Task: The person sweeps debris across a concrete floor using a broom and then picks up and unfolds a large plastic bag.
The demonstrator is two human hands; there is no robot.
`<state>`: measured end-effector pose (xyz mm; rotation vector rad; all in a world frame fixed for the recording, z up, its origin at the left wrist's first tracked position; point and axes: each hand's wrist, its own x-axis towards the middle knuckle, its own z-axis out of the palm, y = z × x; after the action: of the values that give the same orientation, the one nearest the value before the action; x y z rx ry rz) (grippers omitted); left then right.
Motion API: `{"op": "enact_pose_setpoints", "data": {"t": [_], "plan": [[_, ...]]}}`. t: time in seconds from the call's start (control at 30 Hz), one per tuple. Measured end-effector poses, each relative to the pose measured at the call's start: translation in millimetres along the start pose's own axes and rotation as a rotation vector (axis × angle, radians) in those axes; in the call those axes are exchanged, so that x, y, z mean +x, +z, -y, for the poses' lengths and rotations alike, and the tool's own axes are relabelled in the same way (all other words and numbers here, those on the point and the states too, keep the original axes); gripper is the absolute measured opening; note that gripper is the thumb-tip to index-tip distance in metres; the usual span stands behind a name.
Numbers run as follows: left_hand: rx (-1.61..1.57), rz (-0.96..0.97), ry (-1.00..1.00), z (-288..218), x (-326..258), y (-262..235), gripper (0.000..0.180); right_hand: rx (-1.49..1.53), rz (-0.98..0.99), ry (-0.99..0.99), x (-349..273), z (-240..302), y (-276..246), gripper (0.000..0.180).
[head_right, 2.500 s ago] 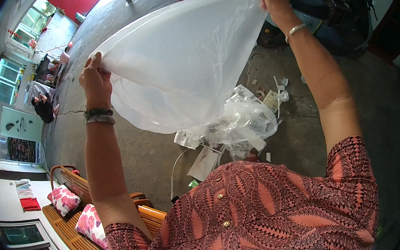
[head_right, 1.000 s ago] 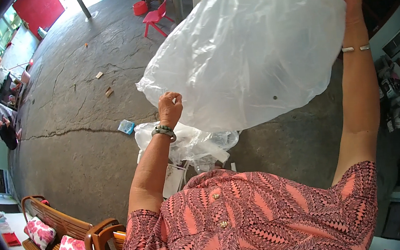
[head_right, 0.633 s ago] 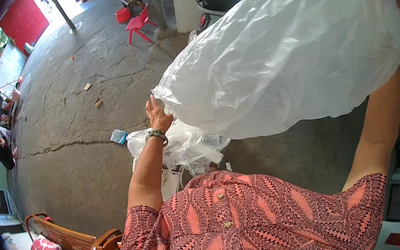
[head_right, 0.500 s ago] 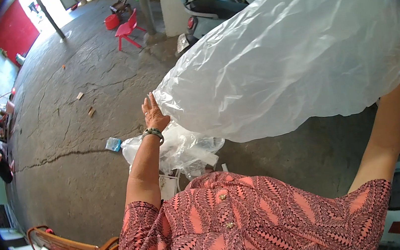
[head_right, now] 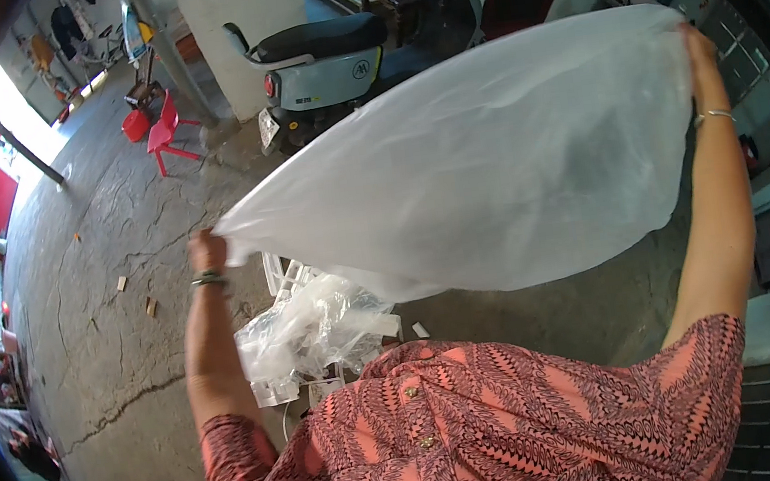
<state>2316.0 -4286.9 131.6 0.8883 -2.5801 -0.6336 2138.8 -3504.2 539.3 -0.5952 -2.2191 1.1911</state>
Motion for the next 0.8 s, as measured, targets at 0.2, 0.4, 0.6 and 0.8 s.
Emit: {"op": "enact_pose_setpoints", "data": {"t": [0.2, 0.4, 0.6, 0.8], "plan": [[0.36, -0.488, 0.116, 151.1, 63.0, -226.6, 0.031, -0.274, 0.399, -0.846, -39.6, -34.2, 155.4, 0.046], [0.393, -0.599, -0.109, 167.8, -2.1, -380.3, 0.033, 0.299, 0.457, -0.457, -143.4, 13.8, 265.4, 0.043], [0.198, -0.373, -0.291, 279.2, -112.0, -420.6, 0.024, 0.115, 0.997, -0.548, -200.0, 67.9, 328.7, 0.037], [0.513, -0.695, 0.016, 295.8, -183.4, -365.9, 0.023, 0.565, 1.44, -0.333, -350.1, 136.4, 345.1, 0.034]]}}
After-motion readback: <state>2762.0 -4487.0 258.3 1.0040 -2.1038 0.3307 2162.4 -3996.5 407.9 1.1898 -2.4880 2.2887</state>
